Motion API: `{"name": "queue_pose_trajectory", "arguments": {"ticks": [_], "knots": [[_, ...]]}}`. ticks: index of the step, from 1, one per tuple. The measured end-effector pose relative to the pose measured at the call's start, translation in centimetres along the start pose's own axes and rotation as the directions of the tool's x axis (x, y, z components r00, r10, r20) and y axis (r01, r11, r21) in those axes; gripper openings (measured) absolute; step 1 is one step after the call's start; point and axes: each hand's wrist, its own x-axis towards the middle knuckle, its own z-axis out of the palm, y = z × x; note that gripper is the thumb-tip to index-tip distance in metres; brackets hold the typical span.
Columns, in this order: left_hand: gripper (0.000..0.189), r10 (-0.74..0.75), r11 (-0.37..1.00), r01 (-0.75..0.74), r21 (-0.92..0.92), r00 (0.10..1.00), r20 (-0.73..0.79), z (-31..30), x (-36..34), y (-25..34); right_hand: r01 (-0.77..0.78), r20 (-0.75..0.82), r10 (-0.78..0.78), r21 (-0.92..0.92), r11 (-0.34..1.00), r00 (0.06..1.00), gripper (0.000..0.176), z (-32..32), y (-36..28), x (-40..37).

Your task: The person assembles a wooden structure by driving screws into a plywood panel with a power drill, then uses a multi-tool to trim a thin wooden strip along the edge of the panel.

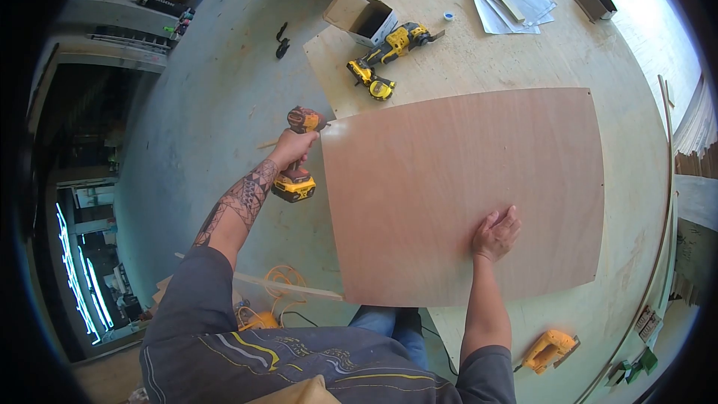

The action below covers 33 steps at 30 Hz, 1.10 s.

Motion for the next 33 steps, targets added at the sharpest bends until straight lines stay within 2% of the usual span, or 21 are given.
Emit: {"name": "queue_pose_trajectory", "arguments": {"ticks": [9,11,13,14,16,18,19,20,21,22,23,24,25,26,27,28,29,30,31,33], "knots": [[0.031,-0.025,0.990,0.030,-0.135,0.999,0.034,1.0,-0.1,-0.6,0.009,-0.014,-0.008,0.020,1.000,1.000,0.053,0.3,0.1,0.1],[0.034,-0.065,0.965,0.068,-0.253,0.998,0.022,1.4,-0.2,-1.3,0.019,-0.017,-0.018,0.035,0.999,1.000,0.053,0.4,0.1,0.2],[0.035,-0.048,0.966,0.038,-0.255,0.998,-0.032,2.5,-2.0,-1.2,0.016,-0.049,-0.014,0.049,0.999,0.999,0.053,0.1,-0.1,0.2],[0.036,-0.052,0.963,0.030,-0.268,0.996,-0.078,3.3,-3.2,-1.6,0.009,-0.013,-0.008,0.053,0.999,1.000,0.054,-0.3,-0.3,0.2],[0.038,0.055,0.962,-0.082,-0.260,0.992,-0.110,5.6,-4.5,-4.5,-0.004,0.006,0.003,0.052,0.999,1.000,0.055,-0.8,0.3,0.3],[0.038,0.100,0.948,-0.102,-0.301,0.995,-0.020,7.0,-11.0,-6.2,0.174,-0.119,-0.160,0.114,0.978,0.980,0.049,-0.6,1.1,0.2],[0.037,0.128,0.946,-0.105,-0.307,0.990,0.055,7.6,-14.2,-7.6,0.162,-0.125,-0.148,0.112,0.980,0.981,0.049,-0.3,2.1,0.0],[0.037,0.159,0.943,-0.109,-0.314,0.978,0.136,8.3,-17.4,-9.0,0.064,0.042,-0.085,0.358,0.932,0.996,0.044,0.0,3.6,0.1],[0.036,0.176,0.954,-0.116,-0.278,0.963,0.203,9.1,-20.5,-10.3,-0.068,0.204,-0.059,0.563,0.823,0.977,0.039,-0.1,4.9,0.4],[0.035,0.195,0.962,-0.129,-0.241,0.941,0.276,10.0,-23.4,-11.8,-0.412,0.418,0.142,0.679,0.608,0.897,0.037,-1.1,5.4,-0.6],[0.035,0.211,0.963,-0.133,-0.235,0.914,0.347,11.0,-26.0,-13.5,-0.681,0.632,0.253,0.676,0.282,0.733,0.036,-2.0,6.0,-2.2],[0.036,0.225,0.968,-0.156,-0.199,0.889,0.400,11.8,-28.4,-14.8,-0.742,0.734,0.173,0.670,-0.027,0.657,0.036,-1.2,7.7,-4.6],[0.037,0.231,0.972,-0.190,-0.136,0.871,0.433,12.8,-30.7,-15.9,-0.744,0.797,0.051,0.583,-0.326,0.602,0.035,-1.1,9.3,-7.1],[0.040,0.239,0.971,-0.225,-0.085,0.858,0.455,13.5,-32.7,-17.0,-0.733,0.829,0.080,0.530,-0.427,0.553,0.039,-5.4,7.7,-9.8],[0.043,0.257,0.963,-0.265,-0.050,0.845,0.468,14.1,-34.4,-17.7,-0.747,0.847,0.081,0.504,-0.434,0.525,0.043,-7.9,7.2,-12.5],[0.045,0.272,0.954,-0.298,-0.021,0.837,0.475,14.4,-35.7,-18.2,-0.746,0.848,0.017,0.475,-0.467,0.530,0.047,-9.4,7.3,-15.3],[0.047,0.287,0.944,-0.331,0.008,0.828,0.481,14.7,-37.0,-18.7,-0.780,0.859,-0.036,0.446,-0.439,0.511,0.045,-11.5,7.2,-17.7],[0.051,0.415,0.896,-0.441,-0.053,0.790,0.451,14.7,-38.2,-19.0,-0.793,0.885,-0.069,0.374,-0.481,0.460,0.045,-13.8,6.6,-19.7],[0.057,0.538,0.831,-0.545,-0.112,0.737,0.410,14.6,-39.1,-18.9,-0.810,0.889,-0.107,0.348,-0.472,0.445,0.038,-15.5,6.4,-21.4],[0.062,0.552,0.802,-0.592,-0.071,0.691,0.467,12.8,-40.7,-16.1,-0.826,0.886,-0.132,0.348,-0.444,0.444,0.035,-18.6,5.8,-23.4]]}}
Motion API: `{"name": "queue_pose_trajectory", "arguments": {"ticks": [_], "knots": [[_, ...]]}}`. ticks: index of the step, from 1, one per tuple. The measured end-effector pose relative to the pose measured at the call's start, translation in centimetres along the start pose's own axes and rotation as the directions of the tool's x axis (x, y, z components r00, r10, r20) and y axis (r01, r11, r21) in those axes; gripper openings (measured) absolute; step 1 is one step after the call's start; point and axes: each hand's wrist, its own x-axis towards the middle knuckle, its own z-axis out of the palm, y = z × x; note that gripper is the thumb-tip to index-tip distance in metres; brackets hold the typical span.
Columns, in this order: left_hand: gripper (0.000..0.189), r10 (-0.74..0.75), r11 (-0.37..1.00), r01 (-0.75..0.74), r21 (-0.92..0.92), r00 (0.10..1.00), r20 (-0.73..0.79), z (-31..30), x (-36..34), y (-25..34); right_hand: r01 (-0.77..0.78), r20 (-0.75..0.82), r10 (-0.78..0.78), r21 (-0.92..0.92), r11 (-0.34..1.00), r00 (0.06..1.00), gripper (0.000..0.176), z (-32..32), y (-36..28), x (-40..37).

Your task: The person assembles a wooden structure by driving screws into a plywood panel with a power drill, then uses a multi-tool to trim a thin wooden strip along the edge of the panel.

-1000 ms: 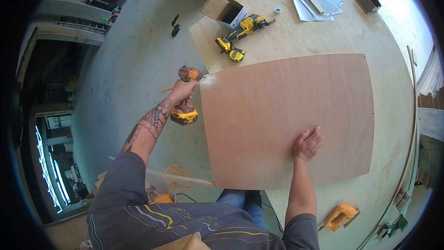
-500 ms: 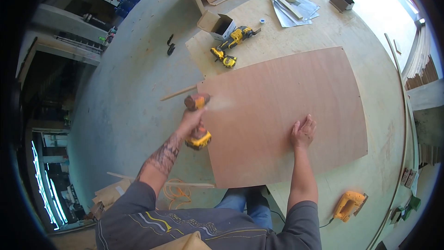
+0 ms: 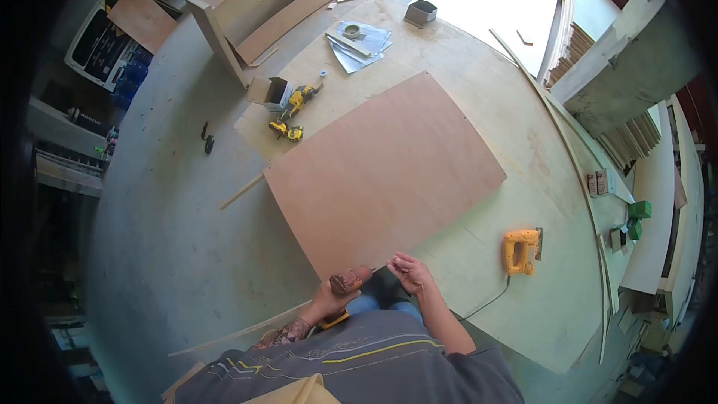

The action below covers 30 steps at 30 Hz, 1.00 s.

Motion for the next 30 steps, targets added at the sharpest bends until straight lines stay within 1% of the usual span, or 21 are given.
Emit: {"name": "queue_pose_trajectory", "arguments": {"ticks": [1,2,3,5,6,7,8,9,11,13,15,17,20,21,22,23,24,26,27,29,30], "knots": [[0.067,0.014,0.998,-0.017,0.061,0.998,0.056,-1.1,0.0,2.0,-0.030,0.027,0.031,-0.035,0.999,0.999,0.031,0.3,0.5,-1.9],[0.069,0.037,0.994,-0.045,0.100,0.996,0.082,-1.9,0.1,3.4,-0.029,0.051,0.035,-0.103,0.994,0.998,0.024,1.0,0.1,-3.3],[0.069,0.045,0.993,-0.055,0.101,0.995,0.094,-2.6,0.1,4.4,-0.019,0.044,0.024,-0.096,0.995,0.999,0.024,1.4,-0.3,-4.1],[0.062,0.111,0.976,-0.125,0.181,0.990,0.081,-3.7,0.1,6.0,0.046,0.121,-0.018,-0.235,0.971,0.992,0.016,2.1,-1.5,-5.0],[0.062,0.116,0.974,-0.132,0.183,0.989,0.094,-4.4,-0.1,7.2,0.052,0.114,-0.027,-0.227,0.972,0.993,0.016,2.9,-2.2,-5.6],[0.066,0.113,0.976,-0.130,0.177,0.988,0.104,-5.2,-0.5,8.8,0.086,0.108,-0.061,-0.250,0.964,0.992,0.015,4.0,-3.2,-6.1],[0.070,0.108,0.978,-0.126,0.169,0.988,0.113,-5.5,-1.0,9.7,0.118,0.102,-0.093,-0.275,0.954,0.990,0.015,4.8,-4.0,-6.7],[0.070,0.116,0.976,-0.135,0.169,0.986,0.118,-5.5,-1.4,9.8,0.126,0.101,-0.102,-0.273,0.954,0.990,0.015,5.5,-4.6,-7.2],[0.071,0.150,0.983,-0.158,0.090,0.985,0.087,-5.7,-1.7,10.2,0.162,0.136,-0.114,-0.432,0.887,0.984,0.018,6.9,-5.9,-8.1],[0.071,0.198,0.978,-0.202,0.059,0.978,0.064,-5.5,-2.0,10.3,0.203,0.139,-0.155,-0.463,0.863,0.978,0.018,8.3,-6.2,-9.1],[0.071,0.265,0.964,-0.265,-0.006,0.964,0.015,-5.0,-2.6,10.2,0.301,0.123,-0.275,-0.413,0.859,0.953,0.018,8.7,-5.8,-9.9],[0.072,0.269,0.963,-0.268,-0.026,0.963,0.018,-4.6,-2.8,10.1,0.327,0.146,-0.292,-0.387,0.862,0.945,0.018,8.5,-5.3,-10.1],[0.070,0.254,0.966,-0.252,-0.047,0.966,0.040,-4.3,-3.1,10.1,0.283,0.122,-0.260,-0.243,0.928,0.958,0.025,8.6,-4.4,-11.1],[0.069,0.240,0.970,-0.237,-0.050,0.969,0.061,-4.3,-3.0,10.1,0.286,0.127,-0.261,-0.244,0.927,0.957,0.025,8.7,-4.3,-11.5],[0.069,0.241,0.970,-0.238,-0.049,0.969,0.058,-4.2,-3.0,10.2,0.290,0.132,-0.267,-0.211,0.934,0.955,0.021,8.8,-4.1,-11.8],[0.064,0.245,0.969,-0.243,-0.031,0.967,0.071,-4.3,-3.1,10.3,0.293,0.136,-0.271,-0.178,0.939,0.953,0.017,8.8,-3.9,-11.9],[0.059,0.247,0.969,-0.247,-0.012,0.965,0.084,-4.3,-3.2,10.5,0.292,0.136,-0.270,-0.178,0.940,0.953,0.017,8.5,-3.7,-11.7],[0.060,0.245,0.969,-0.245,-0.011,0.966,0.083,-4.2,-3.3,10.8,0.273,0.132,-0.258,-0.118,0.955,0.957,0.013,7.9,-3.6,-11.1],[0.061,0.244,0.970,-0.244,-0.008,0.966,0.081,-4.2,-3.2,10.8,0.270,0.130,-0.255,-0.118,0.956,0.958,0.013,7.7,-3.5,-10.4],[0.061,0.259,0.966,-0.258,-0.022,0.962,0.089,-4.2,-2.9,10.8,0.219,0.193,-0.212,-0.014,0.976,0.958,0.015,7.7,-3.2,-9.7],[0.062,0.279,0.960,-0.277,-0.035,0.956,0.094,-4.3,-2.7,10.9,0.215,0.191,-0.208,-0.014,0.977,0.959,0.015,7.9,-3.1,-9.8]]}}
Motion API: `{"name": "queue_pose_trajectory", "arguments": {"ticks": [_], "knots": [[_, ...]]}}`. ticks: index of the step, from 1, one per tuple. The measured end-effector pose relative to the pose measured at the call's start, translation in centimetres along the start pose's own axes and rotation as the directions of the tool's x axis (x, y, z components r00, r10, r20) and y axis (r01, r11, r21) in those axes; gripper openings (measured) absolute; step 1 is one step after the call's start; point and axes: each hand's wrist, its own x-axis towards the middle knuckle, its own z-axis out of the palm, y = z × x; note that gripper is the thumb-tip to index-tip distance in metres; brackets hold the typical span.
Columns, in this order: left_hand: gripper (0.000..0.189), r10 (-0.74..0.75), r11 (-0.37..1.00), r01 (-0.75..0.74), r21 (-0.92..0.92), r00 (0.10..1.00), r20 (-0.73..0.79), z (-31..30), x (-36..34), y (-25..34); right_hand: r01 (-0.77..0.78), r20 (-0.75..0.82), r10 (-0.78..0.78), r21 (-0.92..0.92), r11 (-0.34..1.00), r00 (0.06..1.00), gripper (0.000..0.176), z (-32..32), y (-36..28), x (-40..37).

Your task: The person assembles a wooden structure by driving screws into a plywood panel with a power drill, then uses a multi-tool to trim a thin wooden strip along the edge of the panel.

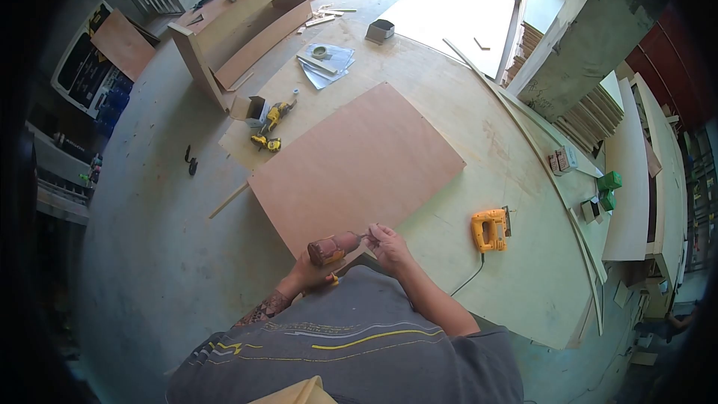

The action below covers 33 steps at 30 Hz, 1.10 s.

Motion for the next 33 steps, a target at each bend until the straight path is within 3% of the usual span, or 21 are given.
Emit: {"name": "queue_pose_trajectory", "arguments": {"ticks": [5,13,19,22,24,27,30,33], "knots": [[0.065,-0.028,0.999,0.028,0.040,1.000,-0.002,-0.4,0.8,0.5,-0.044,0.099,0.033,0.111,0.993,0.995,0.013,1.3,0.0,0.3],[0.059,-0.003,1.000,0.003,-0.005,0.998,-0.070,-0.2,3.4,-3.0,0.002,0.019,-0.006,0.191,0.982,1.000,0.014,2.4,0.3,2.3],[0.056,-0.018,0.993,0.014,-0.114,0.999,-0.028,-0.4,6.0,-5.3,-0.067,-0.006,0.069,0.168,0.984,0.998,0.016,1.8,-0.2,4.8],[0.046,-0.063,0.968,0.041,-0.248,0.995,-0.081,0.2,7.5,-7.4,-0.122,-0.020,0.127,0.168,0.978,0.992,0.016,1.1,0.0,7.0],[0.034,-0.284,0.888,0.293,-0.355,0.956,0.077,0.2,8.9,-8.4,-0.133,-0.042,0.142,0.172,0.976,0.989,0.016,-0.1,0.5,9.0],[0.024,-0.348,0.802,0.353,-0.482,0.932,0.104,0.9,11.1,-9.3,-0.140,0.011,0.142,0.229,0.963,0.990,0.017,-0.6,1.1,12.2],[0.025,-0.375,0.715,0.345,-0.608,0.923,0.082,1.7,13.7,-10.3,-0.118,-0.053,0.134,0.229,0.966,0.990,0.016,-1.0,1.5,15.1],[0.027,-0.389,0.617,0.334,-0.713,0.916,0.093,1.9,17.2,-10.5,-0.110,-0.006,0.114,0.213,0.971,0.993,0.019,-1.8,0.8,18.0]]}}
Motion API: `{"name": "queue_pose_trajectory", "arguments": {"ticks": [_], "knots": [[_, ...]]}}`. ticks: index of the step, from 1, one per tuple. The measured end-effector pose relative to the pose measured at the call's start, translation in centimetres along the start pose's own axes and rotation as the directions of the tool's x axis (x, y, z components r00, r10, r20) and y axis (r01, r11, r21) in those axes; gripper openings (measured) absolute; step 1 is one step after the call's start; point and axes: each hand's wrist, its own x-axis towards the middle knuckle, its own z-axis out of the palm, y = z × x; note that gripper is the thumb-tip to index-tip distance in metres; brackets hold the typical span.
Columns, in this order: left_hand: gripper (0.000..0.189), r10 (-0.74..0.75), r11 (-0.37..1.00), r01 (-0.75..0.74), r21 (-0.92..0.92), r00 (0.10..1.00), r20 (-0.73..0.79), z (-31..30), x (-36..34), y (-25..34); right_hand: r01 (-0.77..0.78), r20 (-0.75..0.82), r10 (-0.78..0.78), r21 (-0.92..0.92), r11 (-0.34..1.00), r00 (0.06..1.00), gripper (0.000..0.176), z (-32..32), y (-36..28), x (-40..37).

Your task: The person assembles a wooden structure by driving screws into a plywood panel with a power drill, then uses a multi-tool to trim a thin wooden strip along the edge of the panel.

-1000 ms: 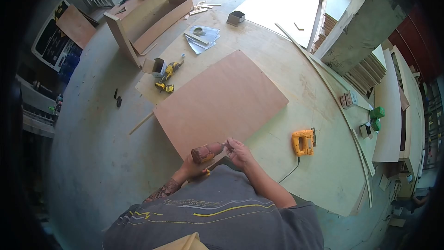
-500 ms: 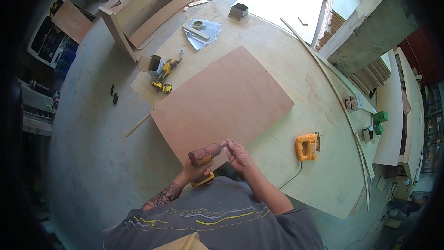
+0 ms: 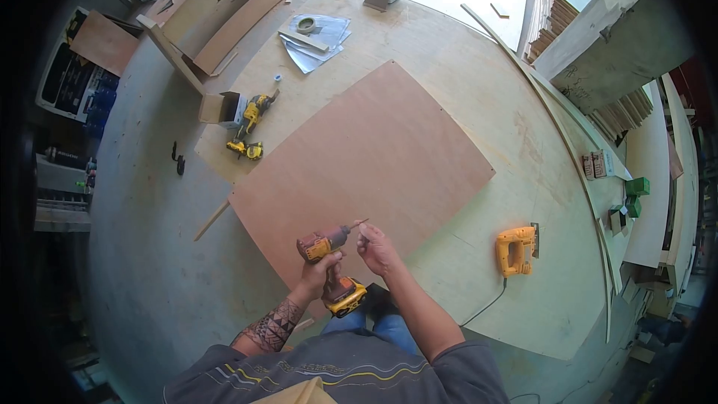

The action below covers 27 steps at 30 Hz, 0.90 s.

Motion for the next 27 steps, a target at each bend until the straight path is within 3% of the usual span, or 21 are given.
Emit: {"name": "queue_pose_trajectory", "arguments": {"ticks": [2,4,5,6,7,9,11,12,14,19,27], "knots": [[0.027,-0.027,0.996,0.024,-0.091,0.999,-0.029,0.4,2.4,1.3,-0.040,0.003,0.041,-0.158,0.987,0.999,0.024,-0.6,-1.6,1.9],[0.026,0.041,0.999,-0.042,-0.024,0.997,-0.066,0.5,5.5,3.2,0.020,-0.169,-0.111,-0.466,0.884,0.979,0.025,-3.2,-4.5,4.7],[0.026,0.066,0.998,-0.067,-0.003,0.995,-0.081,0.5,7.2,4.4,0.175,-0.166,-0.430,-0.742,0.647,0.887,0.027,-5.8,-6.1,7.2],[0.026,0.093,0.996,-0.092,0.018,0.991,-0.097,0.5,9.0,5.7,0.226,-0.050,-0.691,-0.926,0.302,0.721,0.029,-8.3,-8.1,9.4],[0.021,0.127,0.992,-0.123,0.043,0.986,-0.111,0.6,10.8,7.4,0.108,0.023,-0.799,-0.993,0.053,0.601,0.035,-8.8,-11.8,9.6],[0.019,0.184,0.979,-0.170,0.117,0.975,-0.125,1.0,14.2,11.3,-0.110,0.137,-0.924,-0.976,-0.188,0.356,0.036,-12.5,-18.0,12.2],[0.019,0.226,0.958,-0.196,0.208,0.966,-0.127,1.5,17.9,15.0,-0.283,0.285,-0.939,-0.900,-0.332,0.194,0.039,-15.3,-22.4,13.9],[0.020,0.245,0.945,-0.207,0.254,0.961,-0.129,1.8,20.0,16.8,-0.275,0.271,-0.942,-0.907,-0.319,0.200,0.039,-15.5,-22.4,14.6],[0.020,0.251,0.913,-0.203,0.354,0.963,-0.097,2.2,24.4,20.2,-0.407,0.233,-0.956,-0.867,-0.288,0.181,0.038,-15.4,-22.8,15.2],[0.026,0.280,0.836,-0.200,0.512,0.956,-0.085,6.0,33.6,26.7,-0.379,0.199,-0.961,-0.888,-0.259,0.191,0.036,-15.3,-23.1,15.0],[0.034,0.268,0.698,-0.085,0.711,0.952,-0.150,10.0,42.8,30.5,-0.390,0.182,-0.959,-0.884,-0.257,0.218,0.038,-15.0,-23.1,14.7]]}}
